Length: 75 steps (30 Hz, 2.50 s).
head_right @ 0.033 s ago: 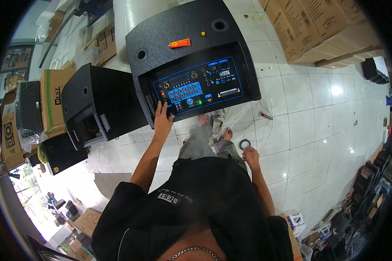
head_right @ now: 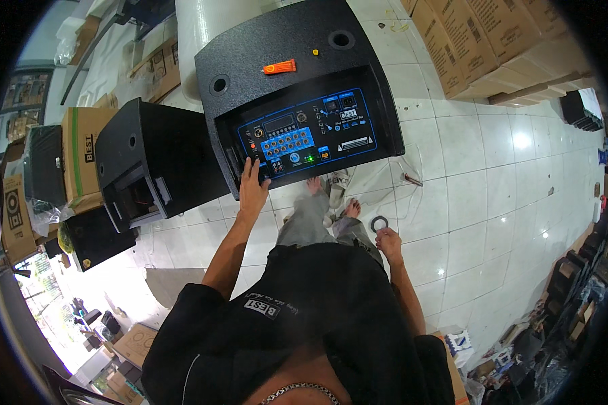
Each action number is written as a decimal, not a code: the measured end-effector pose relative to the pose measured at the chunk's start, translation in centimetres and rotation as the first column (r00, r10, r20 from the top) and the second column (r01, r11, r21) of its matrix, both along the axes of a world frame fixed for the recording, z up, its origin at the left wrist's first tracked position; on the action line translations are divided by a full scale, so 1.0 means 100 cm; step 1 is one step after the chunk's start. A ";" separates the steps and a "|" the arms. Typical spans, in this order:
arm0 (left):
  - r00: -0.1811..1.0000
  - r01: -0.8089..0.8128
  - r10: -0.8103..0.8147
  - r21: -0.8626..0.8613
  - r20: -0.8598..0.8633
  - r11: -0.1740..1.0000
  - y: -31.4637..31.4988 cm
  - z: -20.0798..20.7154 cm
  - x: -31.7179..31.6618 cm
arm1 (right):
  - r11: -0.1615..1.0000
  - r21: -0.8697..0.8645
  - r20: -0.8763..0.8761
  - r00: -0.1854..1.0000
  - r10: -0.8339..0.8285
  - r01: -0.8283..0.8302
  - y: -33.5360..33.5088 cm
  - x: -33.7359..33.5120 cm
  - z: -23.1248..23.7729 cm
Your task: The person works inside an open speaker cabinet, applying thermal paste to a heatsink and connecting wires on the circuit board. They then reassemble the speaker by securing the front panel with a cordless drill.
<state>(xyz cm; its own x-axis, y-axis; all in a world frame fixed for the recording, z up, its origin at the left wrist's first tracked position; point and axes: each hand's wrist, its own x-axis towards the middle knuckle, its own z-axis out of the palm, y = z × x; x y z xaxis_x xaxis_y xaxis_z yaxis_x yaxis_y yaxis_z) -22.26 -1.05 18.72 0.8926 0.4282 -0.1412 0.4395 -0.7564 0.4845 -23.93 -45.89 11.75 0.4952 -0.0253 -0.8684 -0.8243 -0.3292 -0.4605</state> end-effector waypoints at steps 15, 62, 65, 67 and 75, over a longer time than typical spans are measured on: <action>0.945 0.100 -0.190 -0.317 -0.268 0.943 -0.027 -0.039 -0.104 | 0.998 -0.030 0.075 0.996 0.054 -0.052 0.000 0.034 -0.005; 0.879 -0.450 0.215 -0.595 -0.425 0.666 -0.200 -0.163 -0.390 | 0.882 -0.148 -0.048 0.894 0.446 -0.448 -0.113 -0.140 -0.017; 0.743 -0.657 0.357 -0.519 -0.565 0.546 -0.225 -0.223 -0.453 | 0.758 -0.145 -0.131 0.771 0.623 -0.637 -0.107 -0.164 -0.042; 0.672 -0.716 0.356 -0.446 -0.650 0.537 -0.238 -0.263 -0.489 | 0.617 -0.141 -0.235 0.632 0.739 -0.774 -0.093 -0.177 -0.070; 0.666 -0.607 0.289 -0.274 -0.688 0.746 -0.235 -0.486 -0.555 | 0.474 0.135 -0.198 0.445 0.873 -0.870 -0.010 -0.252 -0.275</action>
